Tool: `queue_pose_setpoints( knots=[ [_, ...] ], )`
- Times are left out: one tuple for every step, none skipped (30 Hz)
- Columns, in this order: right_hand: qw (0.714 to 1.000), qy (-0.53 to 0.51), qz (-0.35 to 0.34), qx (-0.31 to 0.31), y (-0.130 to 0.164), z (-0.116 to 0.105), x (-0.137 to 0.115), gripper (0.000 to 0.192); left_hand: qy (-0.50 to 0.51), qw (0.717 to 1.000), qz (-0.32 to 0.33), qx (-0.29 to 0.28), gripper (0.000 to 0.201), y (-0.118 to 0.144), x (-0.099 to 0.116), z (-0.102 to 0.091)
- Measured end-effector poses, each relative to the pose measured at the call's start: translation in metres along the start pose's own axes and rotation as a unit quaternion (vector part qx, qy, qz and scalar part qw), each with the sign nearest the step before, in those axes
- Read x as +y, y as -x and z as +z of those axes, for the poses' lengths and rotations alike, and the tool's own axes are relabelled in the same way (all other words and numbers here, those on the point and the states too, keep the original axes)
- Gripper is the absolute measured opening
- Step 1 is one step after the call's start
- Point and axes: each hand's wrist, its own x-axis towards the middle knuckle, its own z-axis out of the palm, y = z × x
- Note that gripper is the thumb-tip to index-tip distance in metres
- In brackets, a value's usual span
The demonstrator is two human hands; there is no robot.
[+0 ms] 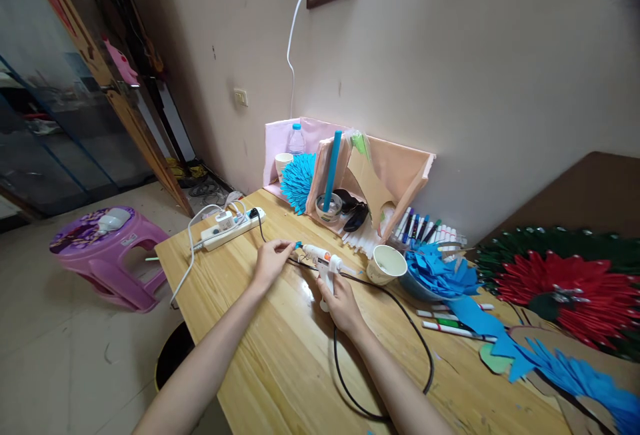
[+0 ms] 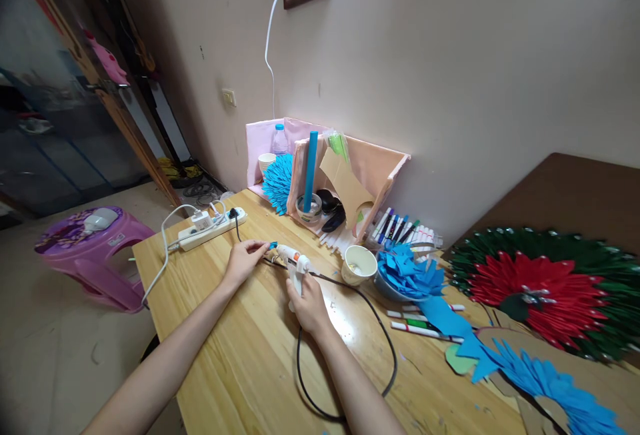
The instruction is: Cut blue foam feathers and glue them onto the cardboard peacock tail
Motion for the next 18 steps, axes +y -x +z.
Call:
queue_pose_setpoints(
  knots=[
    [1.0,-0.004,-0.003,0.0,-0.0002,-0.0003,-0.0005,0.032,0.0,1.0,0.001,0.001,0.026,0.0001,0.0003,0.0],
    [1.0,-0.009,-0.006,-0.001,-0.0004,-0.0006,-0.0009,0.033,-0.001,1.0,0.001,0.001,0.026,0.0003,0.0008,0.0],
    [1.0,-0.013,-0.008,-0.003,-0.0006,-0.0009,-0.0013,0.034,-0.002,1.0,0.002,0.002,0.025,0.0005,0.0015,0.0001],
    [1.0,-0.016,-0.008,-0.005,-0.0008,-0.0011,-0.0014,0.034,-0.003,1.0,0.002,0.003,0.025,0.0007,0.0023,0.0001],
    [1.0,-0.018,-0.006,-0.006,-0.0009,-0.0011,-0.0013,0.034,-0.004,1.0,0.002,0.003,0.024,0.0009,0.0031,0.0001],
    [1.0,-0.018,-0.002,-0.005,-0.0009,-0.0011,-0.0008,0.034,-0.005,1.0,0.001,0.003,0.023,0.0012,0.0037,0.0002],
    [1.0,-0.017,0.002,-0.004,-0.001,-0.0008,-0.0002,0.034,-0.006,1.0,0.001,0.002,0.022,0.0014,0.0043,0.0002],
    [1.0,-0.017,0.004,-0.003,-0.001,-0.0005,0.0006,0.034,-0.007,1.0,0.001,0.002,0.022,0.0015,0.0046,0.0002],
    [1.0,-0.017,0.007,-0.002,-0.001,-0.0001,0.0014,0.034,-0.008,1.0,0.001,0.002,0.022,0.0015,0.0047,0.0002],
    [1.0,-0.016,0.008,-0.002,-0.001,0.0002,0.0022,0.034,-0.008,1.0,0.001,0.001,0.021,0.0015,0.0046,0.0002],
    [1.0,-0.016,0.009,-0.001,-0.001,0.0005,0.0027,0.034,-0.008,1.0,0.001,0.001,0.021,0.0014,0.0042,0.0003],
    [1.0,-0.015,0.01,-0.001,-0.001,0.0006,0.0029,0.034,-0.008,1.0,0.001,0.0,0.021,0.0011,0.0036,0.0003],
    [1.0,-0.014,0.011,-0.001,-0.0009,0.0007,0.0029,0.034,-0.007,1.0,0.001,0.0,0.022,0.0008,0.0028,0.0003],
    [1.0,-0.013,0.014,0.0,-0.0009,0.0006,0.0026,0.034,-0.006,1.0,0.001,-0.001,0.022,0.0003,0.002,0.0003],
    [1.0,-0.011,0.017,0.001,-0.0009,0.0003,0.0021,0.033,-0.005,1.0,0.0,-0.001,0.022,-0.0001,0.0011,0.0002],
    [1.0,-0.009,0.021,0.004,-0.001,0.0,0.0014,0.033,-0.003,1.0,-0.001,0.0,0.023,-0.0005,0.0003,0.0001],
    [1.0,-0.008,0.025,0.007,-0.001,-0.0003,0.0008,0.033,-0.001,1.0,-0.003,0.001,0.023,-0.0009,-0.0003,0.0],
    [0.999,-0.007,0.029,0.012,-0.001,-0.0007,0.0003,0.033,0.001,1.0,-0.006,0.002,0.023,-0.0012,-0.0008,-0.0002]
  ],
)
